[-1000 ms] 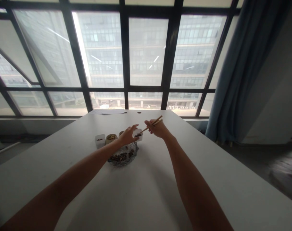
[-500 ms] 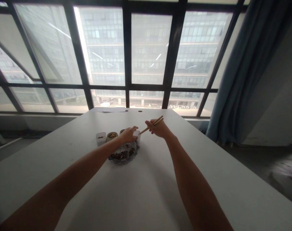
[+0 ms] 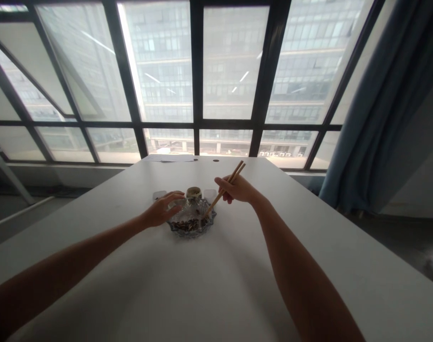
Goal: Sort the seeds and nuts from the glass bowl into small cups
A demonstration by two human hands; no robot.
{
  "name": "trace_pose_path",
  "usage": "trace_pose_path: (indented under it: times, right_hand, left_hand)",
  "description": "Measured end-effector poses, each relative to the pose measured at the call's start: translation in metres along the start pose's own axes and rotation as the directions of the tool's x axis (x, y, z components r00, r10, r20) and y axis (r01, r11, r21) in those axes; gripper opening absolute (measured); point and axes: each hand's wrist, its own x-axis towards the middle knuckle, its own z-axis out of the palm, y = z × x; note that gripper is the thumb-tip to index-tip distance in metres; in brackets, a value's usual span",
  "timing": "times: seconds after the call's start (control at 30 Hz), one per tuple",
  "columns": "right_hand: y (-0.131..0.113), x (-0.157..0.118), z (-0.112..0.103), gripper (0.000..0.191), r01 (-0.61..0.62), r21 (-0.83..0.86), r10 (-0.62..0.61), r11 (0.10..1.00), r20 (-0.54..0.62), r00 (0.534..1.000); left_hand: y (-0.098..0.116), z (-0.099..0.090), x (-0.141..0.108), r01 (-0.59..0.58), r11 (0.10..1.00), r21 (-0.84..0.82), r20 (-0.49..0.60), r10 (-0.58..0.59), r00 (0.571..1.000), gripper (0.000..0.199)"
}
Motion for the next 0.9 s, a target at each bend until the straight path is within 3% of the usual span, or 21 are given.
trace_pose_path:
  times: [0.17, 0.37, 0.47, 0.7, 0.9]
  right_hand:
    - [0.0, 0.004, 0.017, 0.061, -0.023, 0.046, 0.017, 0.999, 0.133, 0.991]
    - [0.003, 0.007, 0.031, 0.055, -0.04, -0.004, 0.04, 0.999, 0.237, 0.971]
    - [0.009, 0.009, 0.036, 0.055, -0.019, -0.007, 0.02, 1.0, 0.195, 0.981]
    - [0.009, 0.011, 0.039, 0.057, 0.077, -0.001, -0.077, 0.997, -0.023, 0.997]
    - [-0.008, 0.005, 0.056, 0.05, 0.078, 0.03, -0.082, 0.996, 0.136, 0.987]
  left_hand:
    - [-0.014, 0.01, -0.04, 0.033, 0.999, 0.023, -0.016, -0.033, 0.999, 0.038]
    - [-0.021, 0.022, -0.052, 0.053, 0.999, -0.004, -0.002, -0.053, 0.999, 0.039]
    - [-0.017, 0.02, -0.051, 0.064, 0.997, -0.03, 0.018, -0.064, 0.998, 0.039]
    - [-0.013, 0.017, -0.05, 0.08, 0.994, -0.072, 0.033, -0.078, 0.996, 0.041]
    - [-0.013, 0.018, -0.05, 0.078, 0.994, -0.076, 0.01, -0.078, 0.997, 0.04]
